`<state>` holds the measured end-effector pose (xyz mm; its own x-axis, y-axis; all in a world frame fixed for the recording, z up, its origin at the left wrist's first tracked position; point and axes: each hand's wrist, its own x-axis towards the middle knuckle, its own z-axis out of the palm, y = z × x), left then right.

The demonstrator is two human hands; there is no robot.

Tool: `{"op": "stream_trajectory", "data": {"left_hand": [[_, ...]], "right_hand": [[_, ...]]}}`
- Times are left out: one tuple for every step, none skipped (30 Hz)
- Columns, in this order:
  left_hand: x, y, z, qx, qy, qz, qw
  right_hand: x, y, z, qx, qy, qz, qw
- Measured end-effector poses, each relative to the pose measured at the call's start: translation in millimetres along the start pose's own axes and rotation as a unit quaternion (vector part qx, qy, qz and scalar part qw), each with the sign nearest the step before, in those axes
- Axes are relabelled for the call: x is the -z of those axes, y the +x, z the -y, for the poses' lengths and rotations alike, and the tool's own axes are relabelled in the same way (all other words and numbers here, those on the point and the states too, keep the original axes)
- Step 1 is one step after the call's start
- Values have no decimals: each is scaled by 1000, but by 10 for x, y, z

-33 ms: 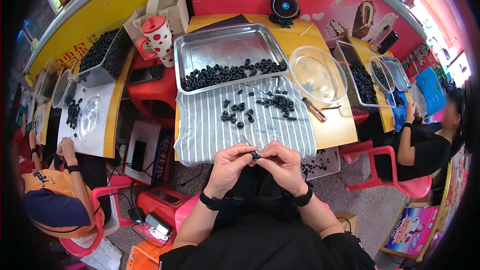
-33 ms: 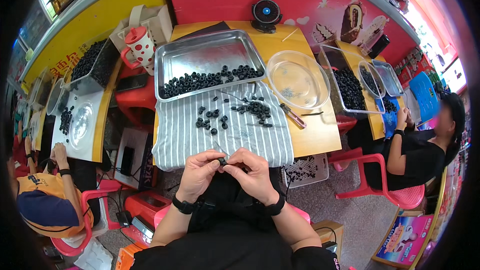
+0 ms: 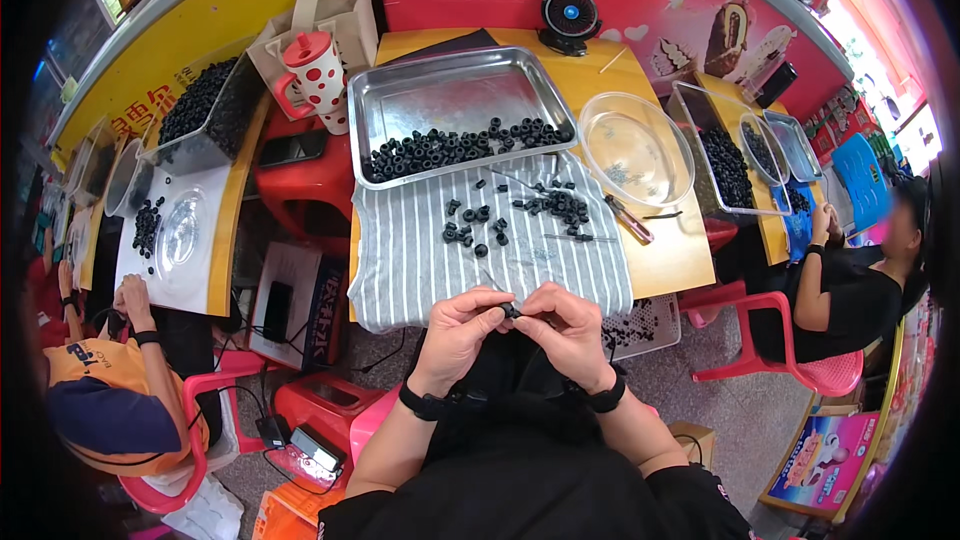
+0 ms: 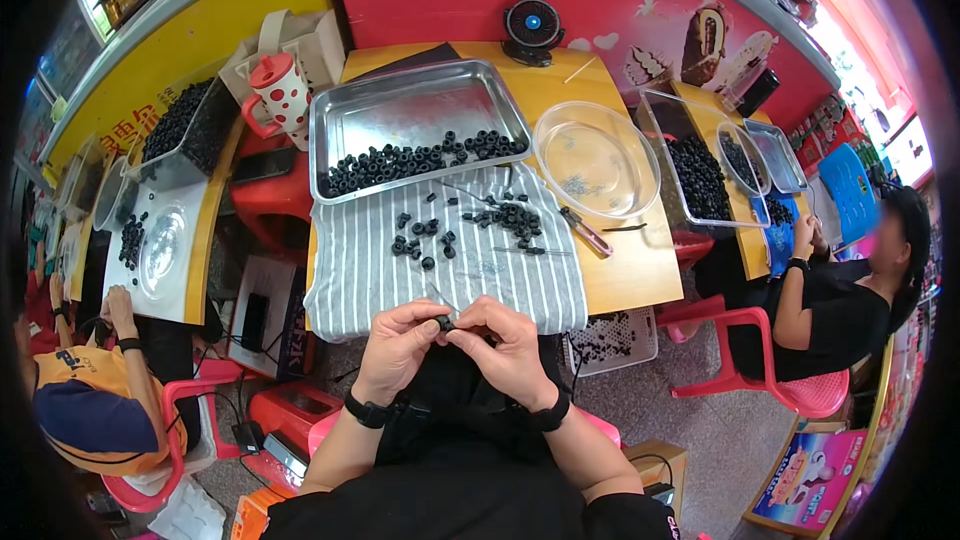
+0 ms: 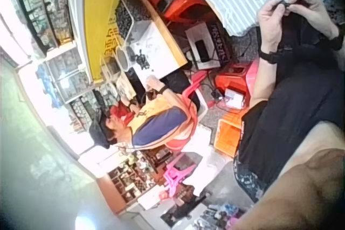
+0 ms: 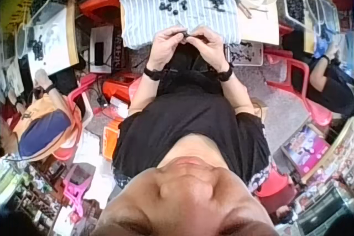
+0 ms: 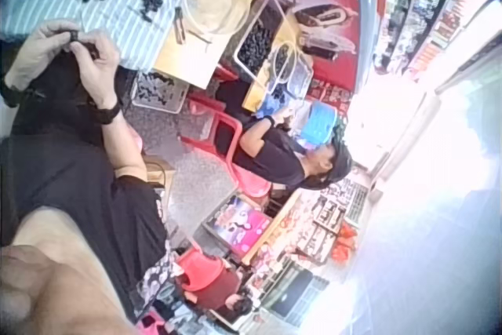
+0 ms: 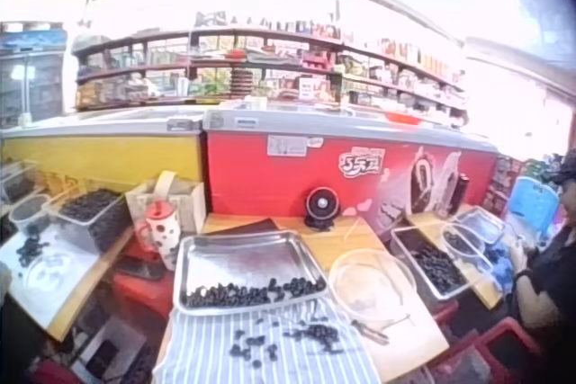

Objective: Manually inspecting and separating small black plastic components at a workstation.

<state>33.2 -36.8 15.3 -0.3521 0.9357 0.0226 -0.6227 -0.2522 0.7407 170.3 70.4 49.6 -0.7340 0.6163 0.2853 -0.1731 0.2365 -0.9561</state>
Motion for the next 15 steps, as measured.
{"op": "stream_trajectory", "data": {"left_hand": [[2, -2, 0, 0, 1, 1, 1000], [3, -3, -1, 0, 2, 1, 1000], [4, -4, -1, -1, 5, 1, 1000], [3, -4, -3, -1, 9, 1, 1000], [3, -4, -5, -2, 13, 2, 1000], [6, -5, -6, -3, 22, 2, 1000], [14, -6, -4, -4, 31, 1, 999], [21, -7, -2, -5, 41, 1, 999], [25, -6, 0, -8, 49, 3, 999], [25, -5, -2, -11, 59, 5, 998], [25, -6, -3, -14, 69, 6, 997], [27, -11, -8, -16, 71, 9, 997], [32, -13, -14, -17, 72, 13, 997], [33, -15, -19, -19, 74, 17, 997], [30, -17, -20, -18, 76, 16, 997]], "right_hand": [[2, -5, -1, -1, -9, -3, 1000], [2, -2, 4, -1, -18, -2, 1000], [2, 4, 15, -1, -27, 0, 1000], [2, 8, 23, 0, -36, 1, 999], [4, 10, 25, 3, -41, 5, 999], [5, 12, 26, 6, -46, 9, 999], [4, 15, 24, 9, -50, 13, 999], [1, 21, 37, 12, -54, 15, 998], [-3, 29, 62, 16, -58, 18, 998], [-4, 33, 74, 19, -60, 21, 998], [-4, 34, 71, 22, -61, 22, 998], [-2, 35, 63, 25, -62, 23, 997], [-1, 35, 56, 28, -64, 23, 997], [4, 37, 50, 36, -67, 28, 997], [13, 40, 44, 43, -70, 33, 996]]}}
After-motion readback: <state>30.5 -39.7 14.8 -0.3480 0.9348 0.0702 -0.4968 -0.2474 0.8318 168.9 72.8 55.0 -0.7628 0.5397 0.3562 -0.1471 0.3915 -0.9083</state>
